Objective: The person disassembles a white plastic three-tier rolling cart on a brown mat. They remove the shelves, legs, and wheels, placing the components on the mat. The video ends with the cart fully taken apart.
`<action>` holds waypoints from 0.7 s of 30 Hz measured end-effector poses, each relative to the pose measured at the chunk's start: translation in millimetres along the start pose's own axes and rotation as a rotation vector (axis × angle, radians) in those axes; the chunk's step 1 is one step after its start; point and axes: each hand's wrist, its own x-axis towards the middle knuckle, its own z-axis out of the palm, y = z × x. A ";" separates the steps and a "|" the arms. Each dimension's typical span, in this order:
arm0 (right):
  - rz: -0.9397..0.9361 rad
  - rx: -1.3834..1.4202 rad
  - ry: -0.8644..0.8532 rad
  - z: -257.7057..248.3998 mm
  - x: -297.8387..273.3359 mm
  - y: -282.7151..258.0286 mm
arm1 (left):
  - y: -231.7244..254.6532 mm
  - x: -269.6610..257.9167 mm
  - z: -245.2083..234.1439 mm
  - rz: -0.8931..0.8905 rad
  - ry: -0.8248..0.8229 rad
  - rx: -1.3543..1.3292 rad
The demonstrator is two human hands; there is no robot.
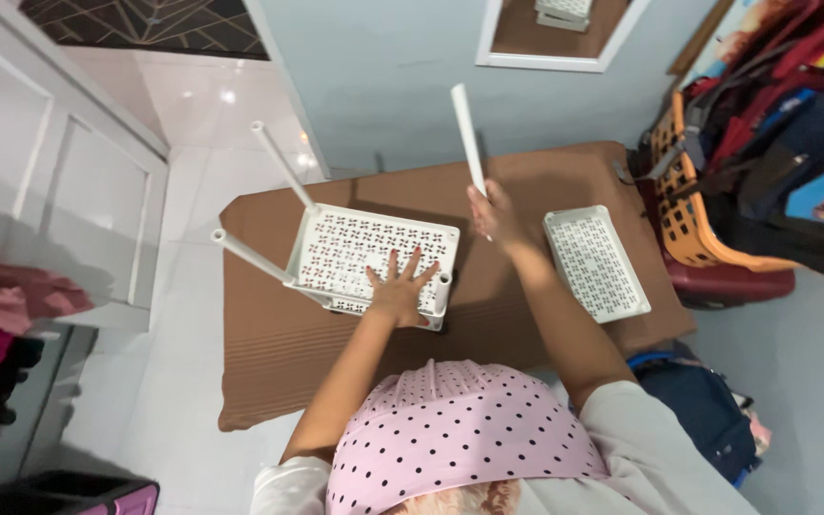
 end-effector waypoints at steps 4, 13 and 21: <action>0.178 -0.196 0.255 -72.3 -30.1 66.2 | -2.2 5.1 1.6 -0.006 0.007 -0.007; 0.559 -0.910 0.615 -207.8 -101.2 120.2 | 3.8 9.8 7.6 -0.079 0.011 -0.115; 0.734 -1.069 0.558 -233.0 -100.1 119.4 | 23.5 -5.0 2.4 -0.198 0.021 -0.178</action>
